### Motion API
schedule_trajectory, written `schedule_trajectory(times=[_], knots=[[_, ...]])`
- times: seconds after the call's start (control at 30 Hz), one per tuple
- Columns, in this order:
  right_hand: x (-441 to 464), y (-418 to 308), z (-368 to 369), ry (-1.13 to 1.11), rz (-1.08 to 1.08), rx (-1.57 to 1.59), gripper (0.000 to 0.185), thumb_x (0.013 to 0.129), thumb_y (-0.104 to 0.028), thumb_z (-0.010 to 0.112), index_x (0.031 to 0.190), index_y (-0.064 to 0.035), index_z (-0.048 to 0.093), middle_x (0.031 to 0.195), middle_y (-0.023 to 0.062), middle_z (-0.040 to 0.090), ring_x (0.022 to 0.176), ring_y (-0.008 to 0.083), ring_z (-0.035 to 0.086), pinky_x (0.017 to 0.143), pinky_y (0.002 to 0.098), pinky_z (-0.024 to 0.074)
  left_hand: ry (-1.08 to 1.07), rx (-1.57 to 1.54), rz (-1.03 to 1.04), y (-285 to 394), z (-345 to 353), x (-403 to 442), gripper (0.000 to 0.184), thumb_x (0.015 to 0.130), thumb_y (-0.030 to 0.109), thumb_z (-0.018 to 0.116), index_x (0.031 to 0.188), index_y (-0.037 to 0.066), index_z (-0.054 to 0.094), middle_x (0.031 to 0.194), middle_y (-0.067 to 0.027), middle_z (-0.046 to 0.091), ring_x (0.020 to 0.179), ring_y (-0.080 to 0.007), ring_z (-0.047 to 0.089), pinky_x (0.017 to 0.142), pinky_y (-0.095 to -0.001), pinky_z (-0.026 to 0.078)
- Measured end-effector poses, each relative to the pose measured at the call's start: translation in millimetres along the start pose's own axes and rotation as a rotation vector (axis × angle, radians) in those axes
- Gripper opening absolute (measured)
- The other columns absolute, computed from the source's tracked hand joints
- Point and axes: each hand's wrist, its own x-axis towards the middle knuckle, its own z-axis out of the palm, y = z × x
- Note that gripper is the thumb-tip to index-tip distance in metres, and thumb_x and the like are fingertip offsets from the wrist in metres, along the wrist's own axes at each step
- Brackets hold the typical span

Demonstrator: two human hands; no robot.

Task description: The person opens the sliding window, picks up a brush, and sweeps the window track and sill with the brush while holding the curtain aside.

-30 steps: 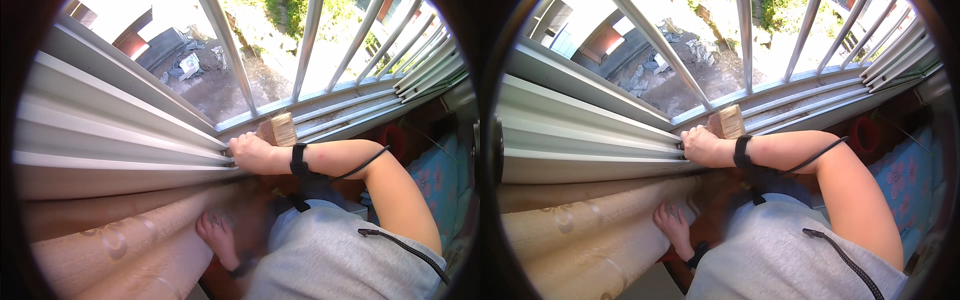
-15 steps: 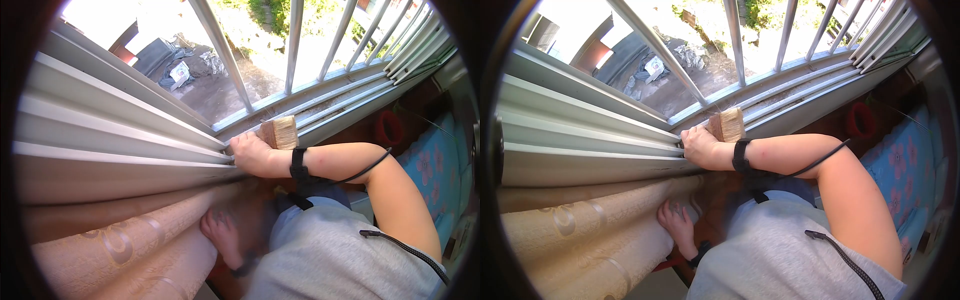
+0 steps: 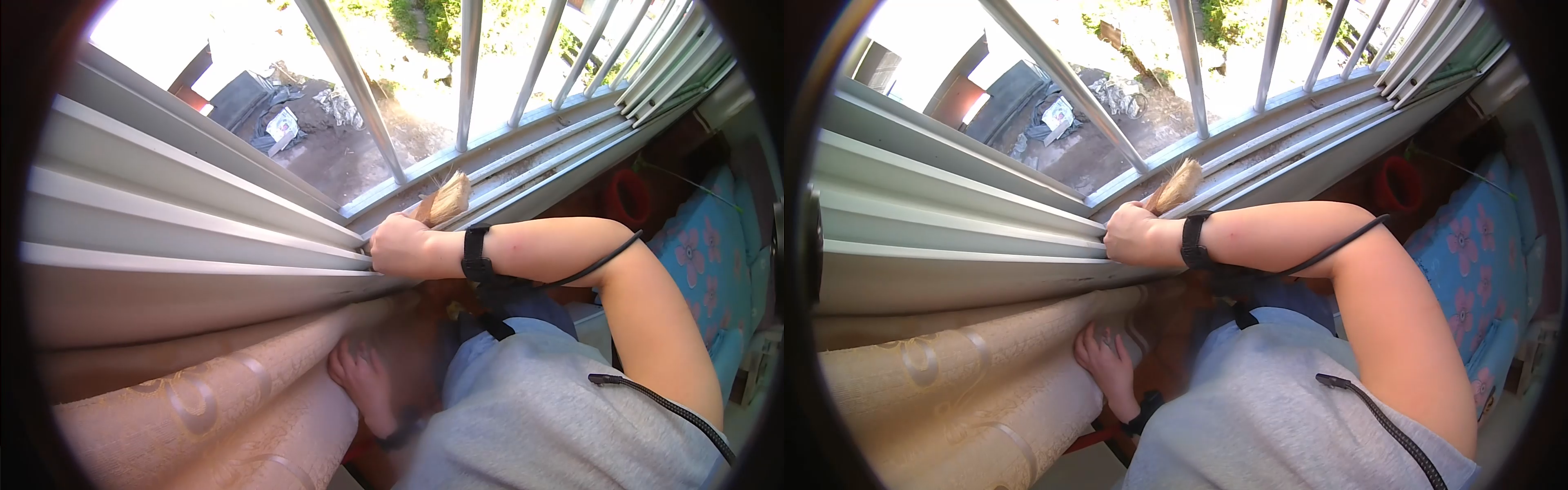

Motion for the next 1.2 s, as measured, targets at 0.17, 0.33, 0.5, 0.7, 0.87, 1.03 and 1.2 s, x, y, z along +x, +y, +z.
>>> schedule_trajectory(times=[0.17,0.33,0.5,0.7,0.87,1.03,1.2], knots=[[-1,10,-12,-0.05,-0.011,0.111,0.011,0.077,-0.015,0.064,0.081,-0.0116,0.074,0.078,0.0044,0.07,0.078,0.0244,0.07,0.059,0.0392,0.0537,-0.007,0.005,-0.041,-1,1,1,0.022,0.086,0.017,0.063,0.1,0.0,0.066,0.127,-0.0151,0.053,0.121,-0.0356,0.044,0.103,-0.051,0.033],[-11,24,-13,0.012,-0.016,0.179,0.009,0.077,-0.013,0.064,0.078,-0.0106,0.073,0.077,0.0053,0.07,0.078,0.0265,0.07,0.062,0.0378,0.055,-0.023,-0.009,-0.099,0,-2,-3,0.023,0.086,0.017,0.063,0.101,0.001,0.066,0.127,-0.0149,0.053,0.122,-0.0362,0.044,0.104,-0.0508,0.033],[9,5,-11,-0.073,0.028,0.225,0.013,0.078,-0.015,0.066,0.085,-0.01,0.075,0.085,0.0057,0.073,0.083,0.0242,0.071,0.066,0.0375,0.0564,-0.029,0.017,-0.104,-2,1,-1,0.024,0.086,0.018,0.062,0.102,0.0,0.067,0.128,-0.0153,0.053,0.122,-0.0367,0.043,0.104,-0.0512,0.033],[-2,6,-10,-0.236,0.159,0.296,0.02,0.081,-0.015,0.066,0.099,-0.0099,0.075,0.099,0.008,0.072,0.093,0.0279,0.07,0.063,0.0456,0.058,-0.035,0.005,-0.131,-3,2,-1,0.026,0.086,0.018,0.062,0.101,-0.002,0.067,0.128,-0.0163,0.053,0.122,-0.0375,0.043,0.105,-0.0514,0.032],[4,-9,-8,-0.183,0.091,0.226,0.022,0.082,-0.015,0.066,0.101,-0.0103,0.074,0.102,0.0072,0.072,0.094,0.0277,0.069,0.06,0.0483,0.0567,-0.045,0.014,-0.153,1,3,-7,0.027,0.087,0.018,0.061,0.103,-0.003,0.067,0.128,-0.0165,0.053,0.122,-0.0375,0.043,0.105,-0.0512,0.032],[-3,-6,1,-0.031,0.143,0.193,0.016,0.079,-0.014,0.065,0.09,-0.0094,0.076,0.094,0.0098,0.071,0.084,0.0244,0.07,0.06,0.038,0.0553,-0.048,0.018,-0.117,0,2,-8,0.028,0.086,0.018,0.062,0.103,-0.004,0.067,0.127,-0.0165,0.053,0.122,-0.0374,0.043,0.105,-0.0498,0.033],[-9,7,1,-0.142,0.1,0.143,0.016,0.077,-0.015,0.065,0.088,-0.01,0.076,0.094,0.0099,0.071,0.083,0.0234,0.069,0.059,0.0381,0.0548,-0.034,-0.038,-0.142,1,-2,-9,0.028,0.085,0.017,0.062,0.102,-0.004,0.067,0.128,-0.0167,0.052,0.121,-0.0377,0.043,0.105,-0.0491,0.034]])
